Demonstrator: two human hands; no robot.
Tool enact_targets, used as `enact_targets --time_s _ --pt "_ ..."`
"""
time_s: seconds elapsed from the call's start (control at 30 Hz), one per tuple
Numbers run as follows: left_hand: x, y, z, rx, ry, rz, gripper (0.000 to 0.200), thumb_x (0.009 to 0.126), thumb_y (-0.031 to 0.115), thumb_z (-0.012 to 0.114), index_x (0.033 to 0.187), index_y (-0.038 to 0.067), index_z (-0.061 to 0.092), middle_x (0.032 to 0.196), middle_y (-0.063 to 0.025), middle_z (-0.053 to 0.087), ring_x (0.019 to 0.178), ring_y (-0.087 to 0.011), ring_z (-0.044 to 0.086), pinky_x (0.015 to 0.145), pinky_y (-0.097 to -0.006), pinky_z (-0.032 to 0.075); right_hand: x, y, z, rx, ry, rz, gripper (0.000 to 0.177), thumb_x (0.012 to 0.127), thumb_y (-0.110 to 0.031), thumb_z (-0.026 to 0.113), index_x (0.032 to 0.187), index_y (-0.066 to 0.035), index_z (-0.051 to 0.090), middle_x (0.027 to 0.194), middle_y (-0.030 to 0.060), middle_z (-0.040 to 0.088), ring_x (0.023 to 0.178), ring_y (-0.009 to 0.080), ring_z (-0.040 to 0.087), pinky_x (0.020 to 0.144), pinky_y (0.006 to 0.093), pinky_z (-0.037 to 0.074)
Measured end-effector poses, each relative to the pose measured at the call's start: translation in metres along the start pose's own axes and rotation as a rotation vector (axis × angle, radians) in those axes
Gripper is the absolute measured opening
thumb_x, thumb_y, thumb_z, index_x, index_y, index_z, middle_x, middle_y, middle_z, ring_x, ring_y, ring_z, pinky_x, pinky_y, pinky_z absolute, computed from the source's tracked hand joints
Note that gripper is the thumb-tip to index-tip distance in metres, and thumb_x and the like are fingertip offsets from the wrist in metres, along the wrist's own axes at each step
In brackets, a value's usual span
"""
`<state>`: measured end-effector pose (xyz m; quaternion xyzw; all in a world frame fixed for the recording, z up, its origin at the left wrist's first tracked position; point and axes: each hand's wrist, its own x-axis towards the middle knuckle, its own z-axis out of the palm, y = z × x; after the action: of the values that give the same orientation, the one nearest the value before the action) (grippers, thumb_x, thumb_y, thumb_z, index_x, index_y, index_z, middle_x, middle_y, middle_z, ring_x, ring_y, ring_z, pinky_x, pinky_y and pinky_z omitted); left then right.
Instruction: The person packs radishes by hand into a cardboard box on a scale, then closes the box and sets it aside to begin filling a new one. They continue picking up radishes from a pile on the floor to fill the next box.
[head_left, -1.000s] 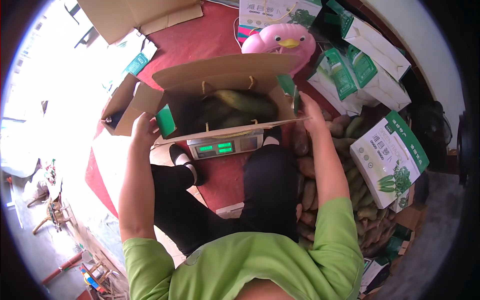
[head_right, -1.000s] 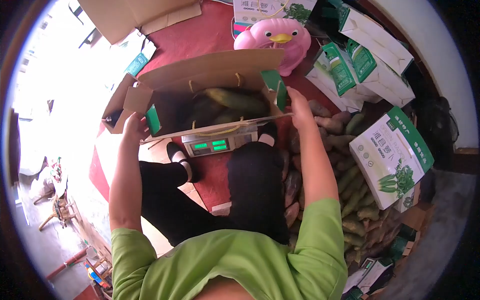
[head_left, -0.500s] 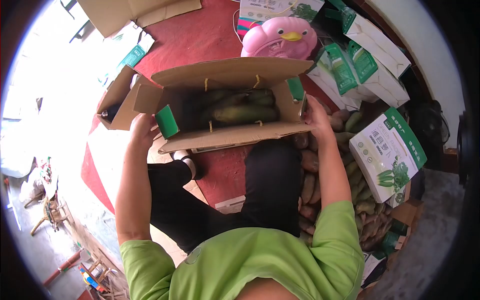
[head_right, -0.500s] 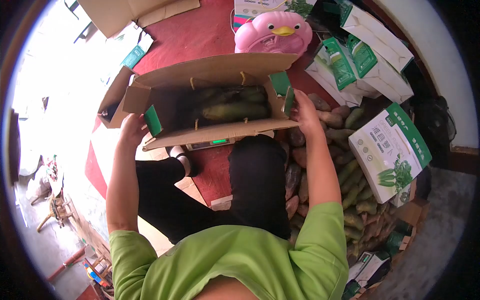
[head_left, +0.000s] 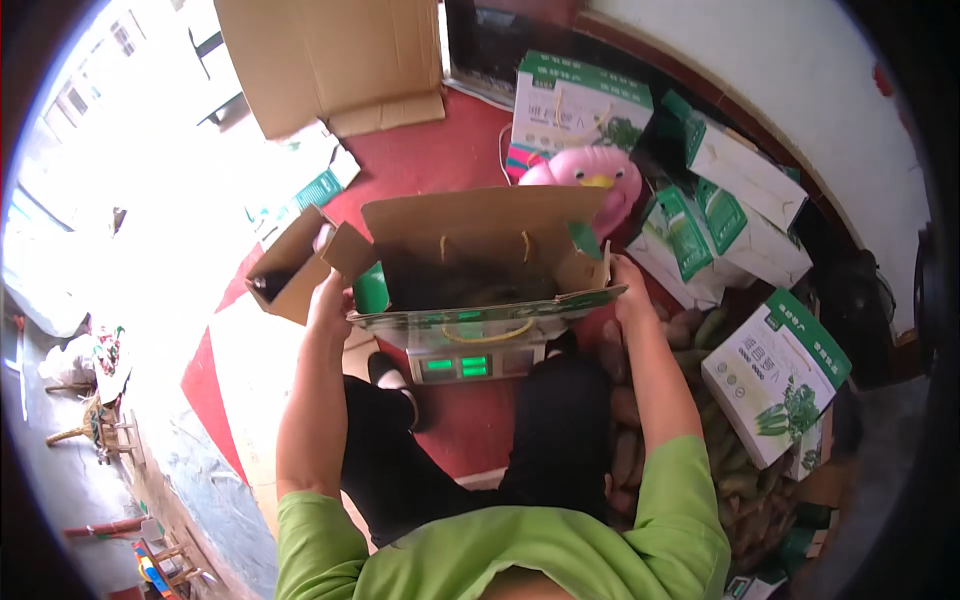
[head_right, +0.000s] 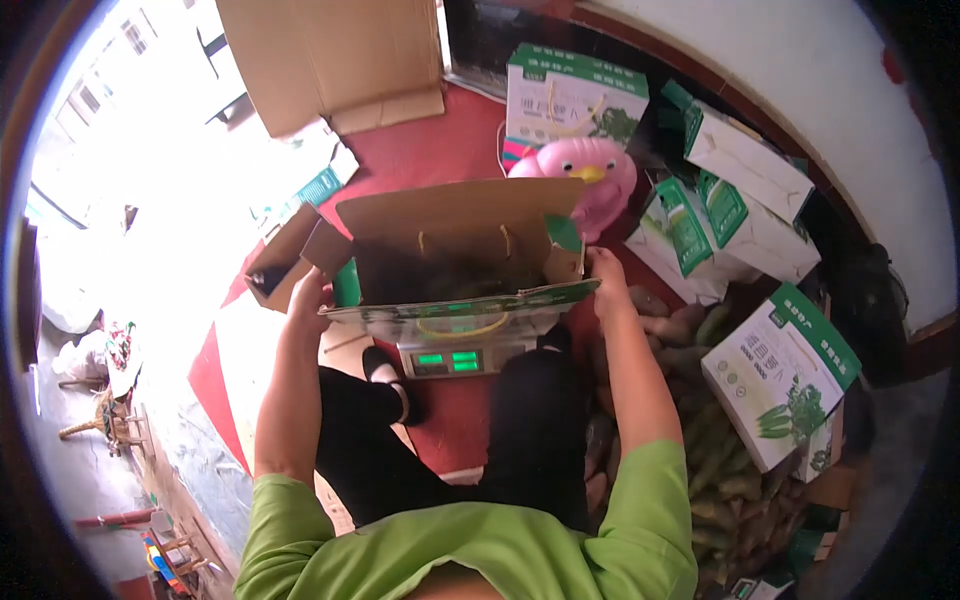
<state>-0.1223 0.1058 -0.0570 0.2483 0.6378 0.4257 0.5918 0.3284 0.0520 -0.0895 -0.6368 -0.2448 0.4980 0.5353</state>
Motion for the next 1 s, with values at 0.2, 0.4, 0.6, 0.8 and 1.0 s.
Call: enact_targets --time_s 0.2,0.4,0.6,0.8,1.0 --pt "0.047 -0.001 -0.097 -0.540 -0.128 -0.065 0.027 0.097 0.037 0.043 0.092 0.013 0.053 0.072 -0.0007 0.047 0.061 -0.0173 0.046 0.058 -0.0357 0.047 -0.001 -0.041 0.054 -0.074 -0.078 -0.130 0.025 0.092 -0.027 0.051 0.101 -0.005 0.060 0.087 0.0028 0.061 0.078 0.0121 0.058 0.067 0.0260 0.044" --pt "-0.052 0.023 -0.176 -0.397 -0.027 0.193 0.034 0.096 0.039 0.041 0.108 0.010 0.056 0.094 -0.0083 0.062 0.082 -0.0251 0.061 0.064 -0.0388 0.053 -0.069 -0.092 0.148 -0.149 -0.426 -0.261 0.033 0.092 -0.030 0.049 0.106 -0.002 0.058 0.090 0.0072 0.060 0.082 0.0163 0.058 0.067 0.0302 0.047" --pt "-0.130 -0.018 -0.272 -0.559 0.227 0.370 0.035 0.096 0.034 0.040 0.115 0.009 0.055 0.103 -0.0108 0.063 0.073 -0.0191 0.065 0.045 -0.0240 0.052 -0.112 -0.050 0.243 -0.265 -0.588 -0.088 0.046 0.086 -0.040 0.053 0.113 -0.002 0.053 0.093 0.0111 0.059 0.080 0.0188 0.060 0.054 0.0334 0.048" --pt "-0.205 -0.092 -0.432 -0.476 0.108 0.064 0.035 0.090 0.048 0.045 0.093 0.017 0.062 0.085 -0.0081 0.065 0.053 -0.0182 0.059 0.035 -0.0270 0.045 -0.176 0.059 0.326 -0.408 -0.660 -0.019 0.047 0.085 -0.039 0.057 0.114 -0.002 0.054 0.102 0.0163 0.062 0.094 0.0243 0.060 0.079 0.0356 0.048" --pt "-0.272 -0.198 -0.547 -0.308 0.596 0.008 0.029 0.084 0.047 0.047 0.082 0.022 0.061 0.078 -0.0018 0.064 0.061 -0.0209 0.060 0.050 -0.0389 0.048 -0.276 0.146 0.342 -0.641 -0.858 0.243 0.057 0.084 -0.043 0.052 0.118 0.002 0.053 0.114 0.0198 0.059 0.100 0.0320 0.060 0.079 0.0426 0.049"
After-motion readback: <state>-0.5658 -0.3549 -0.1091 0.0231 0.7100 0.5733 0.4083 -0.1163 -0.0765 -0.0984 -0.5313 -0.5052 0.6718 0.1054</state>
